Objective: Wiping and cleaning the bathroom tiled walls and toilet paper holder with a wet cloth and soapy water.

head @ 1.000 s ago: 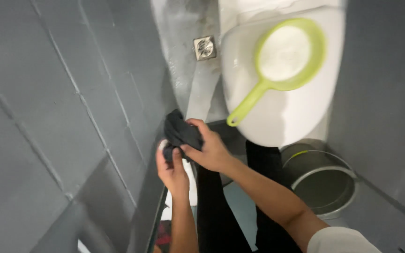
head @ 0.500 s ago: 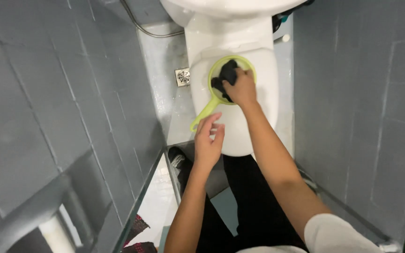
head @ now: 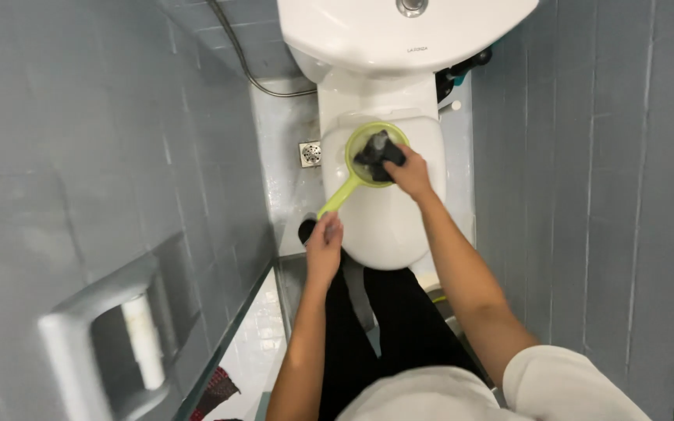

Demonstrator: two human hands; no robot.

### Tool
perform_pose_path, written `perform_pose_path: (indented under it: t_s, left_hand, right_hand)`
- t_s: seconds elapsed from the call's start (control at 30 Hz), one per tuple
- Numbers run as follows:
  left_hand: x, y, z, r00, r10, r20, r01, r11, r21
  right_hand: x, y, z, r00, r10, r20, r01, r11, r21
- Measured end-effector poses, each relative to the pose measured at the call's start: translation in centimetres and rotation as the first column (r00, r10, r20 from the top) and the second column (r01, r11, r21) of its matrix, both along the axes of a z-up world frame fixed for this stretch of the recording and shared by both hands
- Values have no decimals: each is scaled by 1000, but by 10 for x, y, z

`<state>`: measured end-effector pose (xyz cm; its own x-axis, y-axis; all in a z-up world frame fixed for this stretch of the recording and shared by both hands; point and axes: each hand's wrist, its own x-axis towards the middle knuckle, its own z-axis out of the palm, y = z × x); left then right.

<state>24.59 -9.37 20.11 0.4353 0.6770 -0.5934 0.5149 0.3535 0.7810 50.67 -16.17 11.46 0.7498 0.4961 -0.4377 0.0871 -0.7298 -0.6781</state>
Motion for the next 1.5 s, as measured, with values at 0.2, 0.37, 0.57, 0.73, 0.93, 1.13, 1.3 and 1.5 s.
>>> perform_pose_path:
  t_s: [0.2,0.37,0.57,0.73,0.93,1.13,1.3,1.5]
  left_hand:
    - [49,46,28,993,1,120,23,979,-203]
    - [80,86,95,951,18,307,88,941,-328]
    - [80,144,110,864,35,503,55,985,-164]
    - [87,189,109,949,-57,309,-25,967,254]
    - [110,206,161,877,-453,160,185,626,757]
    - [190,223,170,844,-506,178,179,579,795]
    - [265,232,161,939,-292,182,29,595,803]
    - [308,268,207,916,-373,149,242,809,536]
  right_hand:
    - [-22,4,96,903,-247,-351,365,873,324]
    - [-37,42,171,679,-164,-715,660,562,498]
    - [-58,98,195,668,-34,-743,609,599,520]
    - [-65,132,199,752,-52,-657,439,783,440]
    - [-56,160,302,293,97,-951,600,756,262]
    - [26,198,207,386,2,-922,805,488,338]
    - [76,214,231,672,-367,-643,728,486,483]
    - [112,220,314,954,-288,89,198,821,536]
